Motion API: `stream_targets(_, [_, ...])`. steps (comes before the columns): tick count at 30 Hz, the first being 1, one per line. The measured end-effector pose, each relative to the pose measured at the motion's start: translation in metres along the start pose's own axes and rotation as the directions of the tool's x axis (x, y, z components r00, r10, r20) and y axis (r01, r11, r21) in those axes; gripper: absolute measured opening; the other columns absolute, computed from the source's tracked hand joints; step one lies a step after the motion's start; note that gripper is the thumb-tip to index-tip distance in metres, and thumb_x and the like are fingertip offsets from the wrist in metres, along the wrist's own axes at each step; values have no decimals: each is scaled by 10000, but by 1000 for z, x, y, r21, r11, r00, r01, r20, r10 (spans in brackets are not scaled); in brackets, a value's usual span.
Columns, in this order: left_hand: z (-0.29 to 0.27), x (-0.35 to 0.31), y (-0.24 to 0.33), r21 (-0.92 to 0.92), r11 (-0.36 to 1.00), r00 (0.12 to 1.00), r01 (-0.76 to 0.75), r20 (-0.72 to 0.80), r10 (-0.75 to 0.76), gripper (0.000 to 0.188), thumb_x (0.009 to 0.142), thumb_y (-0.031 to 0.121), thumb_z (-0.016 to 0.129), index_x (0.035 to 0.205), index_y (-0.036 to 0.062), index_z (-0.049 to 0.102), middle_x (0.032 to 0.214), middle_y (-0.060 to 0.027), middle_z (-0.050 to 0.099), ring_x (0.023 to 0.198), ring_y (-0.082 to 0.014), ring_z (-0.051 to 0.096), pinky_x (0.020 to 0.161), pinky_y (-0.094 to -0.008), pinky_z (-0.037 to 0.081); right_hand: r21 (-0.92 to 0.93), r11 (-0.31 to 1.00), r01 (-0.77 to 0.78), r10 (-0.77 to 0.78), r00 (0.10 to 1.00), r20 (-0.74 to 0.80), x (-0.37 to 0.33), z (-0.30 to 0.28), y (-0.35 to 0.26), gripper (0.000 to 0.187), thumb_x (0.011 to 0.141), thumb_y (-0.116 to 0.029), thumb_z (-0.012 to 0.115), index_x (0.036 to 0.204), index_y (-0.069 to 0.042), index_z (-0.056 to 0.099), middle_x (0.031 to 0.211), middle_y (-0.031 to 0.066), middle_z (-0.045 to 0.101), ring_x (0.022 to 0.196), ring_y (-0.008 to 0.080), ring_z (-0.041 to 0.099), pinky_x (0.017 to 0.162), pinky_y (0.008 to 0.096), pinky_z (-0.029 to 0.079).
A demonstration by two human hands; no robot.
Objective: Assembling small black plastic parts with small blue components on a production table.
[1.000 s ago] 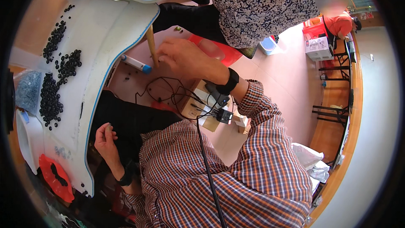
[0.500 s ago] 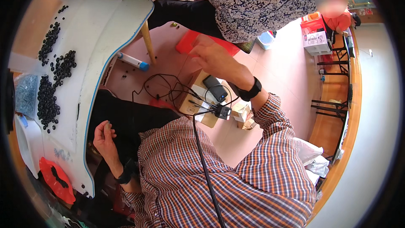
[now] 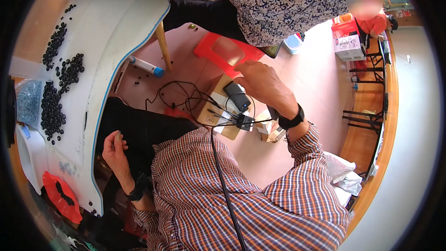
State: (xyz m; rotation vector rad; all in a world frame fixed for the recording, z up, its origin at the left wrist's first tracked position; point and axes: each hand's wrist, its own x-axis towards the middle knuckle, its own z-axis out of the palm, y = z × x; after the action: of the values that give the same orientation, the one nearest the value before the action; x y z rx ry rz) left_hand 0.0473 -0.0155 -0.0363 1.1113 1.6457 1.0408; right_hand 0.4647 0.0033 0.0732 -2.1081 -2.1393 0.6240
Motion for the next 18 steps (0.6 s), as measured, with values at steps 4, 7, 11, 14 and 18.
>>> stream_targets(4, [-1,1,-4,-29,1000,1000,6,2,-6,169,953,133,603,1062,17,660,888,-35,664,705,-59,581,598,-175,466,33,995,96,-94,993,-65,-1,-40,-32,226,866,-151,616,1057,-29,624,953,167,639,851,362,624,738,431,495])
stream_targets(7, [-1,-1,-2,-50,999,1000,13,-16,-14,137,946,101,603,1031,10,661,869,-11,645,697,-56,568,591,-178,461,27,986,167,-163,982,-99,-1,-63,-51,206,868,-131,617,1049,-34,630,928,140,634,815,329,629,690,396,497])
stream_targets(11, [-5,-1,-4,-70,998,1000,9,-20,-11,134,945,96,603,1029,9,660,867,-10,645,697,-53,568,592,-178,463,15,970,245,-241,962,-129,-1,-89,-66,194,853,-113,638,1034,-42,641,904,131,628,786,306,626,667,378,496])
stream_targets(14, [-10,-1,-10,-58,998,1000,8,-17,-9,151,950,112,600,1055,21,660,876,-32,659,702,-60,578,597,-183,471,-28,949,313,-311,928,-205,-1,-109,-78,230,824,-97,683,1044,-35,658,879,124,636,733,288,637,638,352,504])
stream_targets(18, [-14,-2,-11,-67,998,999,3,-33,-5,145,948,107,600,1048,22,663,871,-33,658,700,-63,578,595,-187,471,-67,927,370,-374,889,-264,7,-133,-91,208,822,-111,702,1007,-20,672,844,122,658,693,238,656,624,325,512])
